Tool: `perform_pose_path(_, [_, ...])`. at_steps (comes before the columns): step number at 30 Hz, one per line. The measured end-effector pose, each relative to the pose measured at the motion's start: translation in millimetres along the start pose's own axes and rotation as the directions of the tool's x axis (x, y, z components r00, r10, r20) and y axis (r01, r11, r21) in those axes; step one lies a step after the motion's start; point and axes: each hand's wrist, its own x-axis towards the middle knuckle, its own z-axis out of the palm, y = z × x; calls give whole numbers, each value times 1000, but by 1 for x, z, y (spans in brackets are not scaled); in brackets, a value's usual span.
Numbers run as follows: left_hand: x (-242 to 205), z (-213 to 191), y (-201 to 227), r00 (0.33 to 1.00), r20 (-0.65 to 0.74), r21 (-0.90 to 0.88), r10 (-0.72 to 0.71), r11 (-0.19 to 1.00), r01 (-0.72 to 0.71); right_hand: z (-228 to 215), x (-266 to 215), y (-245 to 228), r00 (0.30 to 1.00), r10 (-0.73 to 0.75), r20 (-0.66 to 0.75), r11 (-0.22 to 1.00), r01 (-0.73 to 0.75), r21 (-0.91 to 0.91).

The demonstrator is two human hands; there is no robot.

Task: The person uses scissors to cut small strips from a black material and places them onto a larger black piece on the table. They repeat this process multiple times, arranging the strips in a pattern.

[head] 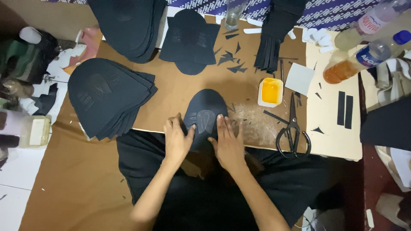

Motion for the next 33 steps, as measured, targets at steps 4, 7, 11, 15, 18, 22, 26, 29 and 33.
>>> perform_pose_path(4, [27,-5,11,984,141,4,-108,994,109,-27,17,4,999,17,-45,1000,-18,-24])
perform_pose_path(7, [47,22,-17,959,213,96,-186,981,168,-47,11,20,978,132,-161,867,-35,496])
perform_pose_path(11, [52,20,2,927,340,-255,-156,934,251,-16,-14,98,814,367,-450,877,-143,458])
perform_pose_path(15, [49,-26,51,901,431,-609,-46,722,328,-42,-19,144,799,373,-471,927,-340,158])
perform_pose_path(18, [66,-31,46,953,299,-700,-45,669,251,-27,-14,171,837,369,-404,915,-403,0])
perform_pose_path(22, [98,4,24,959,247,-628,-139,731,267,-21,-8,187,861,374,-344,919,-395,11])
perform_pose_path(26, [85,22,34,999,-51,-221,-19,975,7,-38,-6,183,867,406,-288,899,-323,294])
perform_pose_path(29, [57,28,47,959,-242,-97,145,980,-173,-52,-12,166,824,469,-318,801,-245,547])
perform_pose_path(33, [22,36,82,962,224,-523,157,852,-17,-87,-15,98,776,603,-187,468,-154,870])
